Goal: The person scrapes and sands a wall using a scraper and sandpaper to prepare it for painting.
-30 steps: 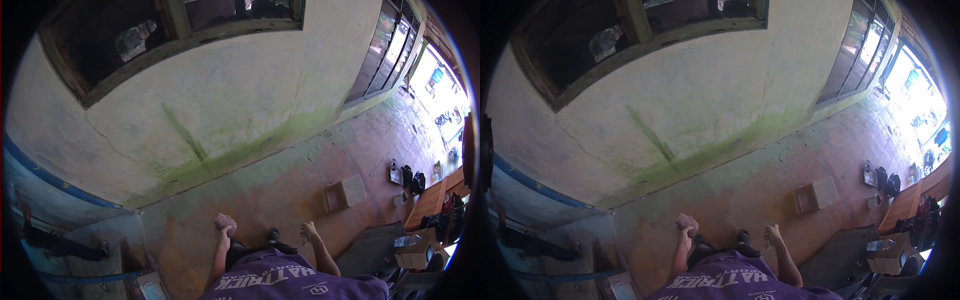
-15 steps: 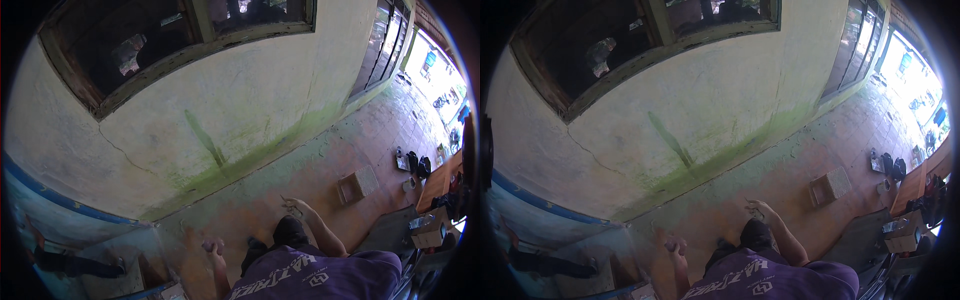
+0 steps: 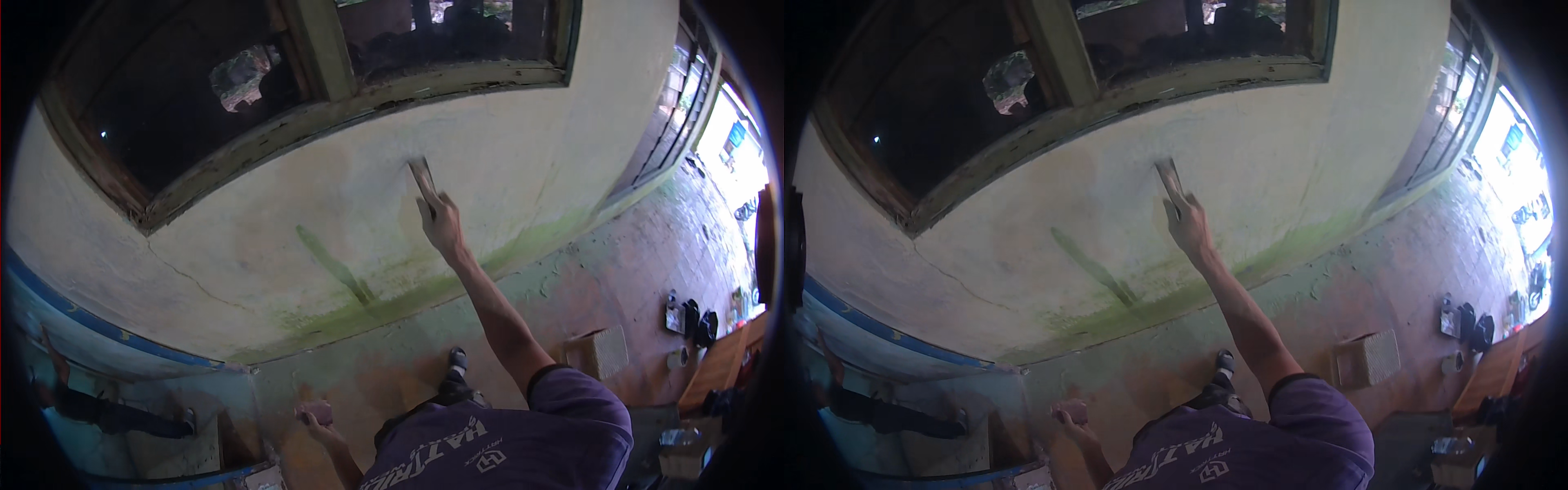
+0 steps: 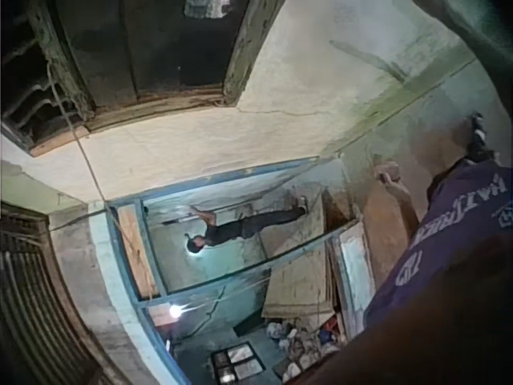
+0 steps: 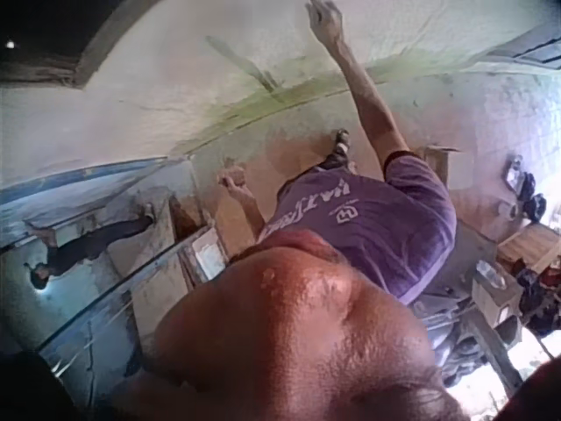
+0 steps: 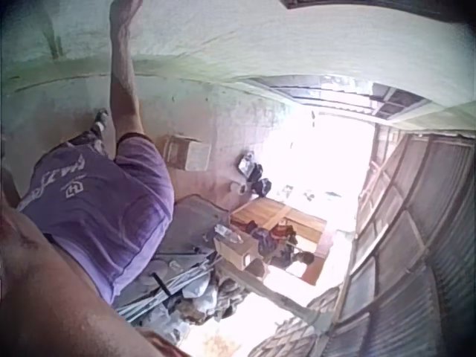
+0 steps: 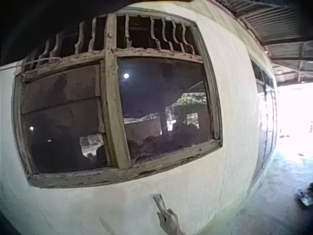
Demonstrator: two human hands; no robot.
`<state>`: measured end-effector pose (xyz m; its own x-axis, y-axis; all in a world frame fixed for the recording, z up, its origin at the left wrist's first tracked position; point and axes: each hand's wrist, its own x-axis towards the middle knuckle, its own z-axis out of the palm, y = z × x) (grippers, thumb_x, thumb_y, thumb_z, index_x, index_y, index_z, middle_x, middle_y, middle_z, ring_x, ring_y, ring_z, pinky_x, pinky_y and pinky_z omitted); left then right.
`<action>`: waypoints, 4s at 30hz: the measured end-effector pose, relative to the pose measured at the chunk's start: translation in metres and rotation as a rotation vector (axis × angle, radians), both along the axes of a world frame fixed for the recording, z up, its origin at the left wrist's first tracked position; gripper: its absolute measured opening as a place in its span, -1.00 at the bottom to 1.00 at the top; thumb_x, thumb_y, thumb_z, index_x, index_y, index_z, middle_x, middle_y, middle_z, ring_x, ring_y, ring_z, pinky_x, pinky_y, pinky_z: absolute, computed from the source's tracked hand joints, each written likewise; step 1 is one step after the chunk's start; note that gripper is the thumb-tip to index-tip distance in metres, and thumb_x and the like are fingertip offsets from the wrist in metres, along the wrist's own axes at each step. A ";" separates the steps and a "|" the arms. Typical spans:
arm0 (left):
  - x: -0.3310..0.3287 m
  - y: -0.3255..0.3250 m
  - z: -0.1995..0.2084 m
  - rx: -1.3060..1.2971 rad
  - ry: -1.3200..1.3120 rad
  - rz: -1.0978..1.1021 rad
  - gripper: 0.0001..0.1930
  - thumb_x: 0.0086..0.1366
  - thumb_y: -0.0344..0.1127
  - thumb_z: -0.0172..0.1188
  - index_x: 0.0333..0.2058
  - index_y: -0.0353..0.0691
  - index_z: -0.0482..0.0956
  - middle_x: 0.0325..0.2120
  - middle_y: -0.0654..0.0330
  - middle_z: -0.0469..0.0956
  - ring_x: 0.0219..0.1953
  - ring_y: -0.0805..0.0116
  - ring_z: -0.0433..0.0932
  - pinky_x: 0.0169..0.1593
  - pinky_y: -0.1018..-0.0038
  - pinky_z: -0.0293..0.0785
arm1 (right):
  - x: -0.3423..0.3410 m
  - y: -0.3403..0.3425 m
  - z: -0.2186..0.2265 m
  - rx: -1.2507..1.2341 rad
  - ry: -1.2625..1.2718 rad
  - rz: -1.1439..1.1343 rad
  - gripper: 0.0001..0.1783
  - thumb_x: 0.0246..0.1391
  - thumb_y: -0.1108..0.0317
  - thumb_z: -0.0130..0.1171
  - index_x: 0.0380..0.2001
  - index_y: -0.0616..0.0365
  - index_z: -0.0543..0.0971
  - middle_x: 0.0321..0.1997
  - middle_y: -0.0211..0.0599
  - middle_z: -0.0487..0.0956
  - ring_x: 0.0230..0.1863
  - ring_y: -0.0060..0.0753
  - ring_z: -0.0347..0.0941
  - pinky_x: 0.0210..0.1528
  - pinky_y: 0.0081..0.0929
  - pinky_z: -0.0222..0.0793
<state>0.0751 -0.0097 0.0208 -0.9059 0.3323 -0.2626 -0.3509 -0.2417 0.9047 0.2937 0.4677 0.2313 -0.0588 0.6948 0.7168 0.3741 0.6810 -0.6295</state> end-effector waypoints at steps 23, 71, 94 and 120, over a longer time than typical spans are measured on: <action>-0.033 0.274 0.131 -0.392 0.826 -0.345 -0.57 0.49 -0.29 -0.07 0.14 -0.57 0.33 0.03 -0.17 0.48 0.01 0.11 0.53 0.08 0.35 0.43 | -0.004 0.027 -0.021 -0.216 0.211 -0.119 -0.42 0.18 0.53 0.11 0.28 0.03 0.38 -0.57 -0.07 0.37 -0.56 -0.38 0.25 -0.45 -0.42 0.28; 0.219 0.259 0.143 -0.067 0.404 -0.375 -0.46 0.47 -0.12 0.01 0.17 -0.51 0.30 0.08 -0.07 0.42 0.07 0.14 0.45 0.18 0.26 0.34 | 0.315 0.227 0.096 -0.324 0.531 -0.133 -0.50 0.30 0.20 -0.02 0.28 0.00 0.40 -0.77 -0.47 0.36 -0.80 -0.61 0.27 -0.71 -0.49 0.28; 0.477 0.250 0.028 -0.611 0.428 -0.938 -0.71 0.41 -0.32 0.03 -0.06 -0.41 0.58 -0.08 0.06 0.60 -0.01 0.29 0.53 0.12 0.43 0.38 | 0.477 -0.016 -0.328 -1.449 0.556 0.165 -0.71 0.23 0.21 0.15 -0.30 0.24 0.42 -0.55 -0.29 0.49 -0.61 -0.44 0.47 -0.56 -0.48 0.44; 0.506 0.678 -0.405 -0.720 0.364 -1.533 -0.59 0.40 -0.19 0.13 0.13 -0.24 0.38 0.02 0.17 0.44 0.09 0.42 0.39 0.13 0.45 0.31 | 0.359 0.275 -0.534 -1.028 0.593 -0.157 -0.75 0.00 0.25 0.38 -0.44 0.26 0.64 -0.46 -0.10 0.64 -0.48 -0.28 0.59 -0.39 -0.38 0.44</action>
<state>0.5811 0.6680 -0.3843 0.0541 0.7955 -0.6035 0.3734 0.5444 0.7511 0.6523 0.7428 -0.3029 0.2303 0.9283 -0.2918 -0.1247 -0.2692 -0.9550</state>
